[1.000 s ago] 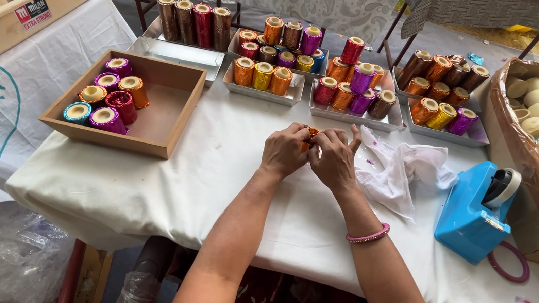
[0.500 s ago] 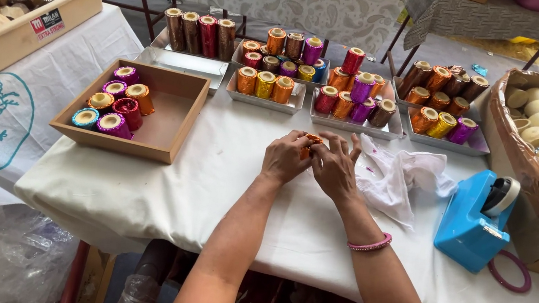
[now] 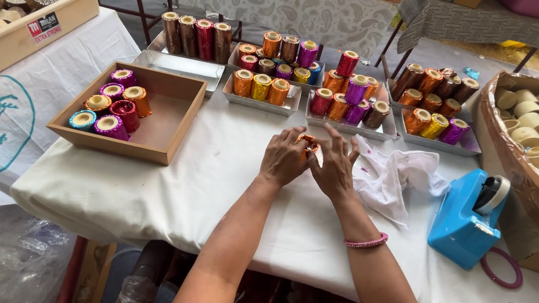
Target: Wrapping small cylindrical items in decorative foil and securing them with tape.
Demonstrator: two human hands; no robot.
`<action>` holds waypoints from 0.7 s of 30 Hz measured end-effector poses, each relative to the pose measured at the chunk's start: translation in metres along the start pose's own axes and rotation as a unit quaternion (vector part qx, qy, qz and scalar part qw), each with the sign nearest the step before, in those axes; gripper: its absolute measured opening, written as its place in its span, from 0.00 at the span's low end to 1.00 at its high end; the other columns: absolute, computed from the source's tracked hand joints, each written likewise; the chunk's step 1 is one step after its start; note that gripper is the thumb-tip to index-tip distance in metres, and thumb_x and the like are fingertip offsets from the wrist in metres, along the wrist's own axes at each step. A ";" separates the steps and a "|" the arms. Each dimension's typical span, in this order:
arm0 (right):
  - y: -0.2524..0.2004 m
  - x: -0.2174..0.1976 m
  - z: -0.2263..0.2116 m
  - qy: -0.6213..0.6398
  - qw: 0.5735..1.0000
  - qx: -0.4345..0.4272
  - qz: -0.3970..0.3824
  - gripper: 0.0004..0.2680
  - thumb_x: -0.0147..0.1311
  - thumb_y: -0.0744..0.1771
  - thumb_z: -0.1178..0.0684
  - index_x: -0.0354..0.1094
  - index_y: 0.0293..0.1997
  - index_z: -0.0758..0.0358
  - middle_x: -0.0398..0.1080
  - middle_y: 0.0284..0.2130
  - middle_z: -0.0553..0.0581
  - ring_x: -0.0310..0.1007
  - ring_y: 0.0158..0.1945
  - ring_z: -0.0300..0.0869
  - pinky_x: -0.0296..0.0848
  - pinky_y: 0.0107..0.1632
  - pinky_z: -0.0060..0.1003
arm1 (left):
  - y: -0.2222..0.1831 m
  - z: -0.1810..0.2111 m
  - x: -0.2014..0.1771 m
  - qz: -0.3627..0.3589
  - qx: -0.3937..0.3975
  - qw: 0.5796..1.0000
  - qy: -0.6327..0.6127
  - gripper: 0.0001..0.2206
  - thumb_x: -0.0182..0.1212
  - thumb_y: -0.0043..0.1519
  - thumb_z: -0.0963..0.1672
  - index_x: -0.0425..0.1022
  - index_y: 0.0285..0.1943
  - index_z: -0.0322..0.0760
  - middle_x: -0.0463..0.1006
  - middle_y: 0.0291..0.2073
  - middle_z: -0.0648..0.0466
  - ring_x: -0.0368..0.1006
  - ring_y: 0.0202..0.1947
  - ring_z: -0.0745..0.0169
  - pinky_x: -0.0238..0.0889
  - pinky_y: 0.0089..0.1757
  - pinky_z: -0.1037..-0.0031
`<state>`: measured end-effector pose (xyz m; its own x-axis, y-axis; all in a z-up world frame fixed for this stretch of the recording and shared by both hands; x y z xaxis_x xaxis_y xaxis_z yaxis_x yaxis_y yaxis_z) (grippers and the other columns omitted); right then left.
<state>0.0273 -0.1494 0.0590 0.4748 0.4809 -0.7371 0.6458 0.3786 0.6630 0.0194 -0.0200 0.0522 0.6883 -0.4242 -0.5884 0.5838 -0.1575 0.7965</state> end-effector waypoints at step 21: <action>0.009 -0.098 0.200 -0.178 0.910 0.184 0.327 0.19 0.63 0.65 0.53 0.64 0.62 0.53 0.53 0.71 0.62 0.50 0.75 0.57 0.49 0.69 0.63 | -0.005 0.001 0.017 -0.111 -0.042 0.993 -0.006 0.16 0.71 0.58 0.50 0.80 0.50 0.40 0.71 0.56 0.51 0.73 0.52 0.56 0.70 0.52 0.62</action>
<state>0.1063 -0.3518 0.1112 0.9506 0.1963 -0.2403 0.2814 -0.2188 0.9343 0.0279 -0.0273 0.0377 0.5335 -0.3988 -0.7459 0.7548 -0.1733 0.6326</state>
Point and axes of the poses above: each hand's wrist, its own y-axis towards the middle knuckle, its own x-axis out of the palm, z = x × y, the point moved 6 cm from there along y, towards the middle knuckle
